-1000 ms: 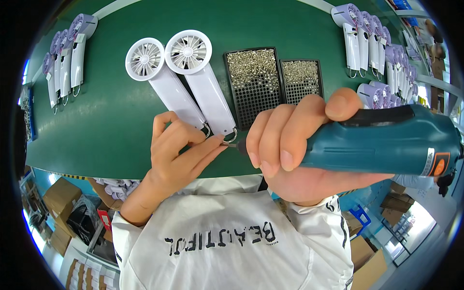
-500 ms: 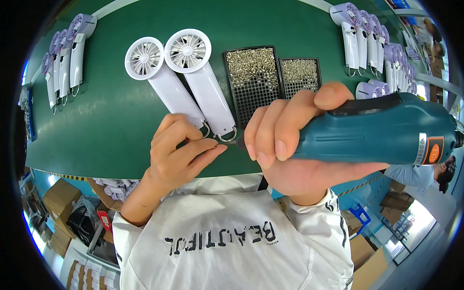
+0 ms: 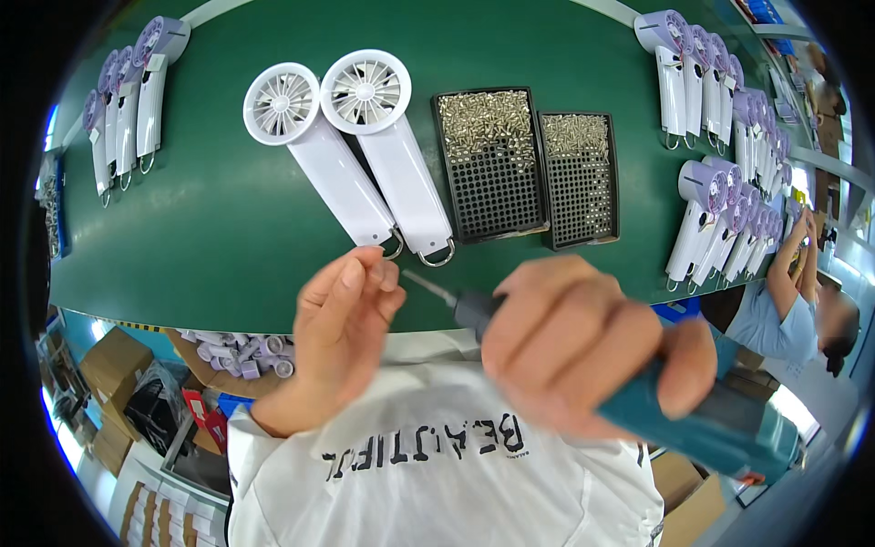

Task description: Assembling handheld portable fans by driving screws into the housing using an electric screwdriver.

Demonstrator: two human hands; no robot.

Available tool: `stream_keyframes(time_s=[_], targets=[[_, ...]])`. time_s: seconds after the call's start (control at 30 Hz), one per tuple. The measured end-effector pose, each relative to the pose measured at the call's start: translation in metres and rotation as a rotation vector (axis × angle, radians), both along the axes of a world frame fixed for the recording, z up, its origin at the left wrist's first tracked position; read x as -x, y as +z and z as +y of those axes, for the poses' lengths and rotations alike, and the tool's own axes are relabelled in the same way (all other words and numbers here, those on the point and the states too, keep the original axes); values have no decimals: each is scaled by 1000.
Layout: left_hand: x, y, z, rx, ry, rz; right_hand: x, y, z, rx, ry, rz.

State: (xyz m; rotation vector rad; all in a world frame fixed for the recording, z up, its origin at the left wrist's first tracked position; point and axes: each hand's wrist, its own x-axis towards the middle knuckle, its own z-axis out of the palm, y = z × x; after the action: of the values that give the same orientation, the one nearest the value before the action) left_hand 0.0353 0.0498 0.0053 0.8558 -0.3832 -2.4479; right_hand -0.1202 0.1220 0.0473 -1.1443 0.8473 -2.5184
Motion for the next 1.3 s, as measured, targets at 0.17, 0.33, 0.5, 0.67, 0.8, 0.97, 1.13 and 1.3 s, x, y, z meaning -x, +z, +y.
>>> stream_keyframes(time_s=[0.17,0.33,0.5,0.67,0.8,0.97,1.13,1.3], targets=[[8,8,29,-463,84,386,-18,4,-32,237,151,-34],[10,4,25,-578,103,613,-21,4,-24,210,41,-27],[12,0,28,-586,103,634,-22,3,-27,178,24,-49],[12,-6,31,-573,88,642,-22,3,-26,115,40,-87],[13,-5,34,-562,108,642,-24,3,-25,110,34,-80],[5,-5,39,-562,172,650,-17,-9,-17,89,280,62],[-37,-12,34,307,29,46,-12,-6,-23,-115,216,173],[-45,-21,-3,1168,139,-525,-10,-7,-31,-285,379,162]])
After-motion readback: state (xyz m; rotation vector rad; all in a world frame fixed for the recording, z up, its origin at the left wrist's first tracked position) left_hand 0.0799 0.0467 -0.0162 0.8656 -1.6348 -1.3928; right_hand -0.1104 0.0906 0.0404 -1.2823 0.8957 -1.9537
